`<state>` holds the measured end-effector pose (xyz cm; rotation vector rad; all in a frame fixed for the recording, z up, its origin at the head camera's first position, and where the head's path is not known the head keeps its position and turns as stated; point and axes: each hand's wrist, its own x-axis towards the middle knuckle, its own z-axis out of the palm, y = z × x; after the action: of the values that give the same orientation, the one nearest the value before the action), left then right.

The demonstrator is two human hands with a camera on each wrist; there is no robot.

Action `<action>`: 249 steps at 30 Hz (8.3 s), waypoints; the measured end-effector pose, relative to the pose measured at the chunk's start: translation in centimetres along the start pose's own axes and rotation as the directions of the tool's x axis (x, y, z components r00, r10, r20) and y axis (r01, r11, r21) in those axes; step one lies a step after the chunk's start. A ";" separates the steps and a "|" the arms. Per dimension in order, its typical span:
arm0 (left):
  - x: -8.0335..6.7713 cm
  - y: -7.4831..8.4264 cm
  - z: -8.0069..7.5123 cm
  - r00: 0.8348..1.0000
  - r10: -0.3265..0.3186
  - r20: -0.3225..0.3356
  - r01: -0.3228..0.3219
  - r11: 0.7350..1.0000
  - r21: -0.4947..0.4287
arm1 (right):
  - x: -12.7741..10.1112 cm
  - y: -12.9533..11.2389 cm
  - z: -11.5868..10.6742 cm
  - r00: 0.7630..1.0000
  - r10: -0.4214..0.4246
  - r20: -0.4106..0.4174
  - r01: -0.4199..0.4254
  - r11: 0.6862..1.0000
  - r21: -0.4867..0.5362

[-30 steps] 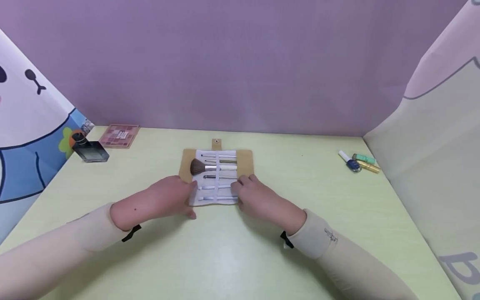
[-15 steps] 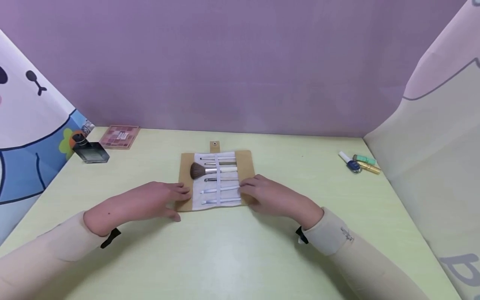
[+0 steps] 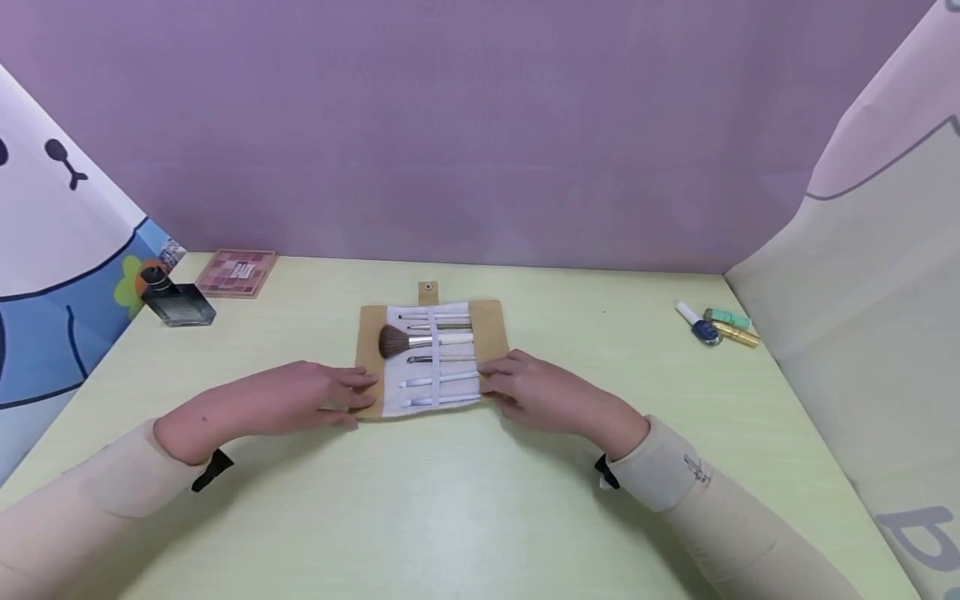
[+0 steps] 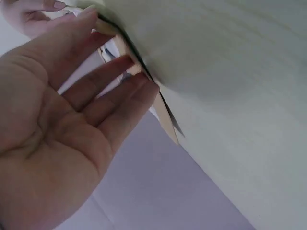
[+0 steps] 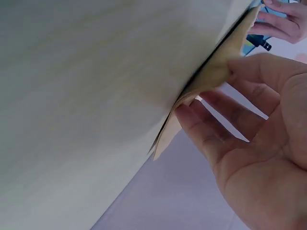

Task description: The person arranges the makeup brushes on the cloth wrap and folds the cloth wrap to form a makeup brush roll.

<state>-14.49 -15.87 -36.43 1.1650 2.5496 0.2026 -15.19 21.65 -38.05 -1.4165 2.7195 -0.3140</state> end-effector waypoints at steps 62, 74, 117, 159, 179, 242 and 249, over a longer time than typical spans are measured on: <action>1.9 4.4 1.2 0.967 0.002 -0.254 0.066 0.964 0.258 | 3.6 0.3 -0.1 0.977 0.154 -0.148 -0.170 0.981 -0.095; 2.2 4.1 1.7 0.974 -0.015 -0.226 0.081 0.955 0.286 | 2.2 -0.8 0.5 0.987 -0.118 -0.110 0.084 0.958 -0.273; 5.3 -2.8 -1.8 0.983 -0.184 -0.024 0.159 0.899 -0.408 | 3.4 5.4 -1.0 0.964 0.205 0.168 -0.263 0.813 0.520; 10.8 -0.3 -0.8 0.933 -0.307 -0.189 0.235 0.915 -0.328 | 8.3 4.9 -2.2 0.901 0.237 0.363 -0.386 0.818 0.426; 8.3 1.0 0.0 0.933 -0.061 -0.354 0.061 0.998 -0.011 | 6.5 2.6 -1.4 0.972 0.175 0.155 -0.214 0.933 0.288; 6.4 3.4 0.7 0.964 -0.035 -0.263 0.057 0.995 0.077 | 5.7 0.7 0.1 0.994 -0.099 -0.048 0.100 0.995 0.024; 6.4 3.1 0.4 0.970 -0.040 -0.238 0.050 0.998 0.035 | 5.9 0.9 -0.2 0.996 -0.090 -0.008 0.090 0.993 0.076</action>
<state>-16.03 -8.99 -37.53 1.1578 2.7971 0.2964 -19.33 17.41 -37.82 -1.5223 2.6208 -0.4220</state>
